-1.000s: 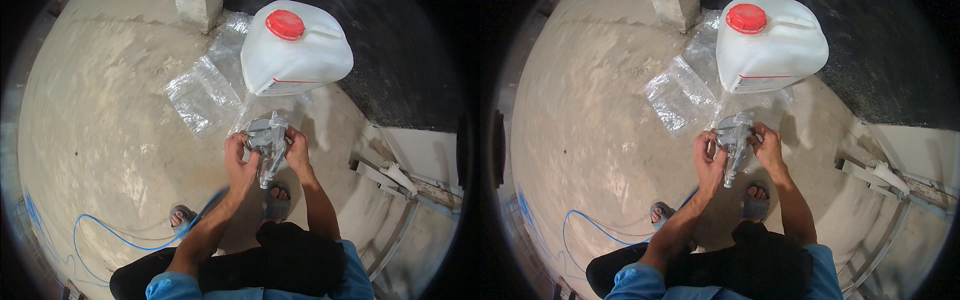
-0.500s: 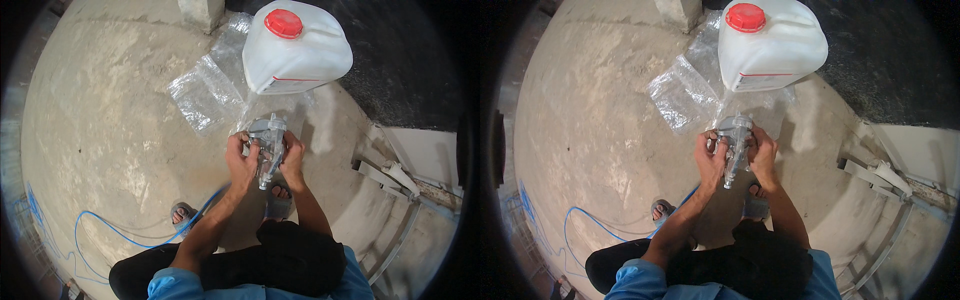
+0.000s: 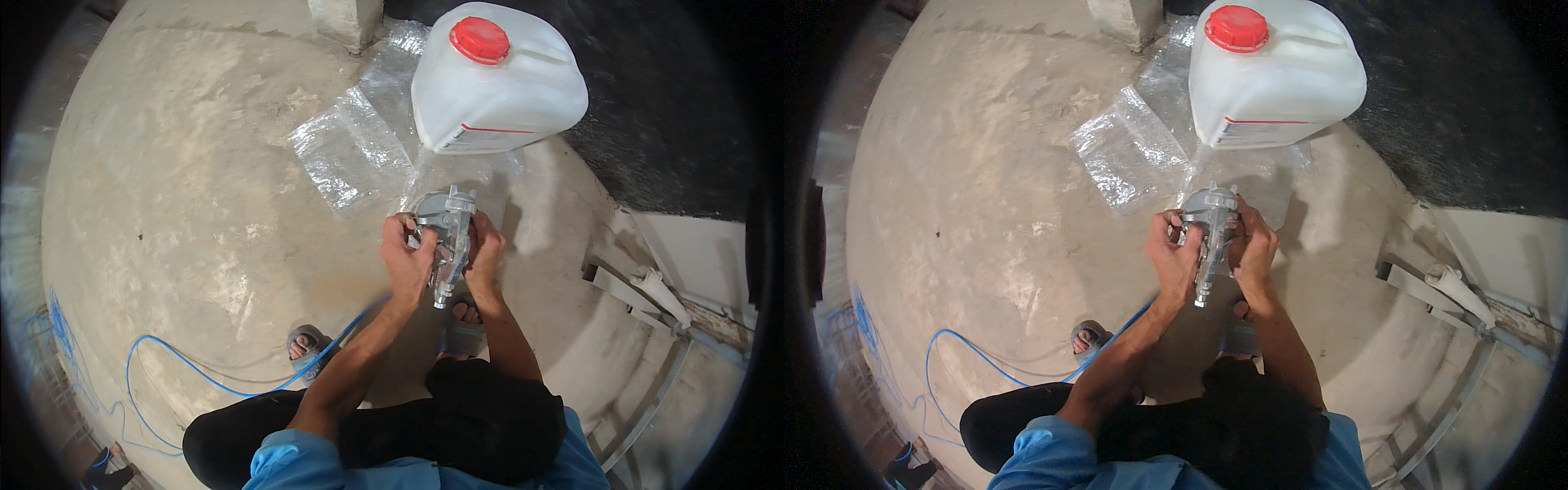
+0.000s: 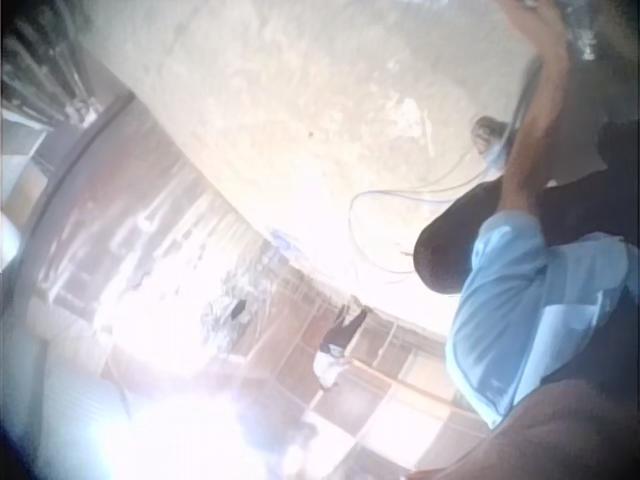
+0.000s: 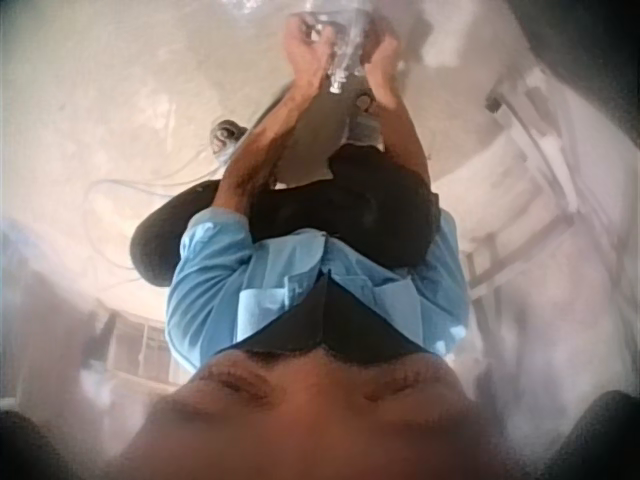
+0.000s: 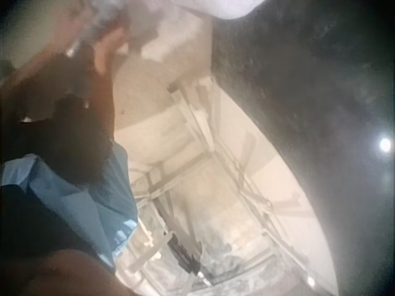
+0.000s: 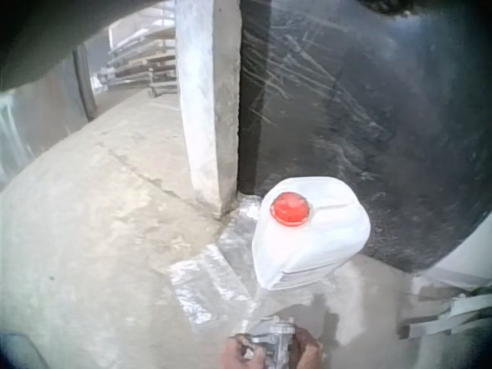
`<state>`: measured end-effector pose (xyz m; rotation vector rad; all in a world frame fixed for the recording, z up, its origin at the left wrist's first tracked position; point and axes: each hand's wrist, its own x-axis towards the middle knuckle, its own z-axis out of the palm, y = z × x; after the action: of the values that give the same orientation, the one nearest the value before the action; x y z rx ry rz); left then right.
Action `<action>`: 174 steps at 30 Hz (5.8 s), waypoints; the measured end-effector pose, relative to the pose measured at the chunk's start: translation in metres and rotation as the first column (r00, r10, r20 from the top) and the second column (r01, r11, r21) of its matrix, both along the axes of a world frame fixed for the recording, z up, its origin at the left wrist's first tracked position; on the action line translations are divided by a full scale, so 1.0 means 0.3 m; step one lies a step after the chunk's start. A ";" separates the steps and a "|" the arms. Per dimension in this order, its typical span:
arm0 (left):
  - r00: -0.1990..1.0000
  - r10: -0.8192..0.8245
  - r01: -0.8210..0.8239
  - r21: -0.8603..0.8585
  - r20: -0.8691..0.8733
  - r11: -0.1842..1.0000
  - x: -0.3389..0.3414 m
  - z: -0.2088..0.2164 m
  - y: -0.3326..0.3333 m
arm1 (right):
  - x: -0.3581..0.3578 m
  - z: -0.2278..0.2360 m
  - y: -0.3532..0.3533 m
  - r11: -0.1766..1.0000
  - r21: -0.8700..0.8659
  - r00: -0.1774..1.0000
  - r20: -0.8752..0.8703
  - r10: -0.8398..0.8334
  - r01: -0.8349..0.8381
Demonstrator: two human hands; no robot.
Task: The person positions a large wooden tabletop, then assembles a spray gun and fills it with white paint from a plastic container. The person then spray paints the tabletop surface with the gun.
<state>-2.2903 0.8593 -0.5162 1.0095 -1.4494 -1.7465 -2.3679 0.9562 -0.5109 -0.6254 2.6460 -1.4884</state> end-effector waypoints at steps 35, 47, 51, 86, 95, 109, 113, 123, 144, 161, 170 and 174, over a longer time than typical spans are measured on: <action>0.504 -0.750 0.723 -0.684 0.429 0.094 -0.141 0.064 -0.189 | 0.083 -0.074 0.341 0.579 -0.753 0.814 0.526 0.247 0.312; 0.837 -0.411 0.542 -0.658 0.362 0.523 -0.074 -0.016 -0.018 | 0.196 0.214 0.189 0.998 -0.015 0.978 -0.203 0.057 -0.061; 0.816 -0.469 0.567 -0.625 0.338 0.536 -0.116 -0.006 -0.029 | 0.168 0.063 0.102 0.983 0.085 0.970 -0.193 -0.147 0.165; 0.760 -0.586 0.619 -0.590 0.283 0.518 -0.178 0.049 -0.087 | -0.046 -0.113 0.086 0.904 -0.379 0.971 0.205 -0.125 0.197; 0.701 -0.654 0.675 -0.560 0.285 0.480 -0.176 0.045 -0.061 | -0.036 -0.125 0.119 0.957 -0.158 0.970 0.028 -0.243 0.244; 0.680 -0.634 0.697 -0.595 0.369 0.401 -0.152 0.035 -0.032 | -0.057 -0.102 0.167 0.991 0.014 0.988 -0.073 -0.134 0.136; 0.741 -0.567 0.622 -0.685 0.359 0.379 -0.160 0.018 -0.020 | -0.072 -0.076 0.183 0.997 0.055 0.996 -0.067 -0.051 0.054; 0.791 -0.516 0.590 -0.635 0.328 0.499 -0.117 0.035 -0.006 | -0.058 -0.022 0.175 0.983 -0.181 0.983 0.175 0.058 -0.026; 0.733 -0.543 0.669 -0.581 0.410 0.463 -0.086 0.020 -0.036 | -0.005 -0.057 0.181 0.999 -0.010 0.988 0.149 0.032 -0.031; 0.717 -0.643 0.686 -0.438 0.270 0.581 -0.093 0.089 -0.141 | 0.106 0.185 0.170 0.960 0.265 0.981 -0.136 0.136 -0.096; 0.452 -0.870 0.876 -0.281 0.196 0.392 -0.111 0.076 -0.282 | -0.141 0.193 0.231 0.875 -0.483 0.935 0.326 0.141 0.037; 0.569 -0.820 0.794 -0.302 0.067 0.527 -0.083 0.077 -0.223 | -0.211 0.027 0.163 0.669 -0.744 0.764 0.440 0.472 0.015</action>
<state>-2.3153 0.7923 -0.4931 0.0116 -2.2675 -2.0112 -2.4311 1.0051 -0.5027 -0.3835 1.3798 -2.1532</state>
